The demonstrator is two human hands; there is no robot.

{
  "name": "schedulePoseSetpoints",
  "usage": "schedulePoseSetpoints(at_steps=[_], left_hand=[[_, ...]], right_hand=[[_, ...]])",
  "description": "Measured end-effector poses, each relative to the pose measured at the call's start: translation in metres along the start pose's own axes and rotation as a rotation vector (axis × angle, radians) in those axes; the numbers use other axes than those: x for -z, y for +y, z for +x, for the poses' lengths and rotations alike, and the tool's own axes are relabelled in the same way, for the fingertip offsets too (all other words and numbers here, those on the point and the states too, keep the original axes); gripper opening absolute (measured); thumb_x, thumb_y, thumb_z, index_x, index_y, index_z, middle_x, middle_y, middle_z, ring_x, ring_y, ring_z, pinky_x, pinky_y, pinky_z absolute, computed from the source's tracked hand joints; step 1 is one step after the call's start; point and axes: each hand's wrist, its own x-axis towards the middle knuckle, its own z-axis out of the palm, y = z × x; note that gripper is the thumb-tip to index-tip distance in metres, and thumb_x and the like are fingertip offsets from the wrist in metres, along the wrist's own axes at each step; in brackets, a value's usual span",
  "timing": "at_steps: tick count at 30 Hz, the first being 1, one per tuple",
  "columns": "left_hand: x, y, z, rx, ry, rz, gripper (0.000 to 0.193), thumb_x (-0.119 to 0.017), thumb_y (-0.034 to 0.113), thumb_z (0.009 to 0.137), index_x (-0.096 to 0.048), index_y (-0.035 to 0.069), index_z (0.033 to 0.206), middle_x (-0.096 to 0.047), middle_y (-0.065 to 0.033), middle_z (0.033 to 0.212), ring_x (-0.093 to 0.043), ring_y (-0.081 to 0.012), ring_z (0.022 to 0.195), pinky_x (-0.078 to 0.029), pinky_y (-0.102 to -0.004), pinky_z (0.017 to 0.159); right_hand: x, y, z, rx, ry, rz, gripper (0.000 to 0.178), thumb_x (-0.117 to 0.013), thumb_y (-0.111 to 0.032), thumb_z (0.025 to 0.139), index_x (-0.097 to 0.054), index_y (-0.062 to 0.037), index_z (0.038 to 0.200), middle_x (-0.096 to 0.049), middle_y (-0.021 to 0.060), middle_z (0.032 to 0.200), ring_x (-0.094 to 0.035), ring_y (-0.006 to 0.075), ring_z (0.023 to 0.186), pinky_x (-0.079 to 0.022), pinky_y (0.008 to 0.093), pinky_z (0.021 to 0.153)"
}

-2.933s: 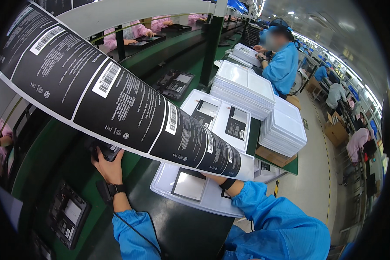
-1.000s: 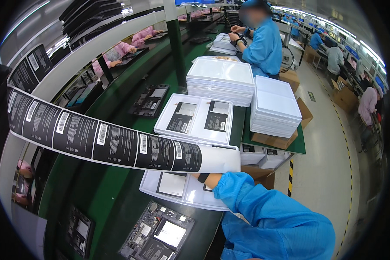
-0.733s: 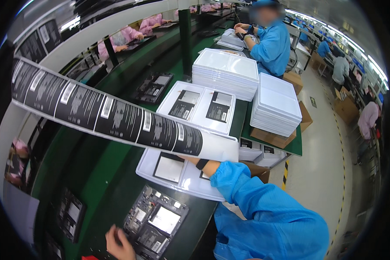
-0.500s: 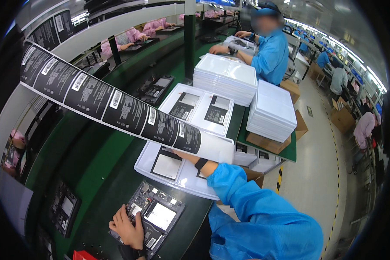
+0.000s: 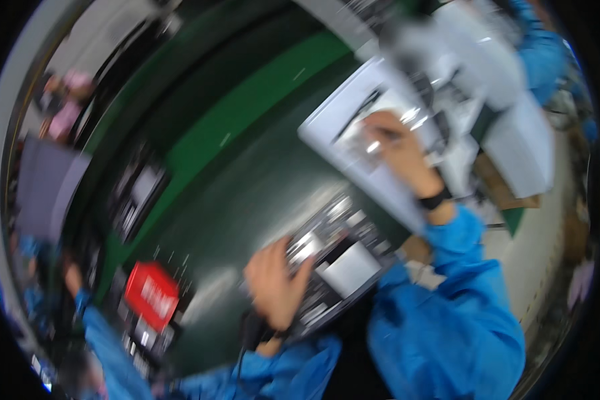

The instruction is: The recorder uses a spudger and tweezers to connect internal ribbon cables and components inside a tablet or laptop chassis on an assembly line.

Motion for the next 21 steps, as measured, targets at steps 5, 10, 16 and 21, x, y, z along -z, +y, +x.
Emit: schedulePoseSetpoints(at_steps=[5, 10, 16, 21], left_hand=[[0.004, -0.013, 0.007, 0.054, -0.065, -0.191, 0.044, -0.087, 0.015, 0.077, -0.072, -0.001, 0.115, -0.075, -0.0147, 0.104, -0.068, -0.0316, 0.097, -0.053, -0.0399, 0.086], [0.005, -0.017, 0.002, 0.059, -0.050, -0.220, 0.037, -0.087, 0.009, 0.075, -0.074, -0.002, 0.108, -0.076, -0.0156, 0.100, -0.072, -0.0300, 0.092, -0.056, -0.0378, 0.081], [-0.001, -0.012, 0.014, -0.149, -0.001, -0.102, 0.028, -0.085, 0.005, 0.076, -0.076, 0.003, 0.102, -0.073, -0.0092, 0.096, -0.067, -0.0278, 0.084, -0.055, -0.0359, 0.073], [0.000, -0.016, 0.023, -0.122, -0.051, -0.137, 0.022, -0.083, 0.004, 0.077, -0.077, 0.004, 0.099, -0.071, -0.0082, 0.091, -0.066, -0.0273, 0.082, -0.054, -0.0365, 0.072]], right_hand=[[-0.038, -0.077, -0.064, 0.173, -0.108, -0.165, 0.023, -0.074, 0.002, 0.086, -0.074, 0.0017, 0.109, -0.069, 0.0176, 0.110, -0.069, 0.0280, 0.100, -0.054, 0.0350, 0.090], [-0.064, -0.082, -0.115, 0.028, -0.165, 0.047, 0.030, -0.083, 0.003, 0.076, -0.075, 0.0035, 0.105, -0.075, 0.0184, 0.103, -0.074, 0.0292, 0.092, -0.058, 0.0345, 0.082], [-0.090, -0.083, -0.130, -0.091, -0.073, 0.075, 0.025, -0.083, 0.002, 0.077, -0.076, 0.0025, 0.102, -0.075, 0.0155, 0.101, -0.074, 0.0229, 0.087, -0.057, 0.0304, 0.077], [-0.102, -0.093, -0.133, -0.174, 0.012, 0.118, 0.023, -0.082, 0.002, 0.079, -0.076, 0.0020, 0.102, -0.075, 0.0145, 0.100, -0.074, 0.0199, 0.083, -0.057, 0.0284, 0.073]])
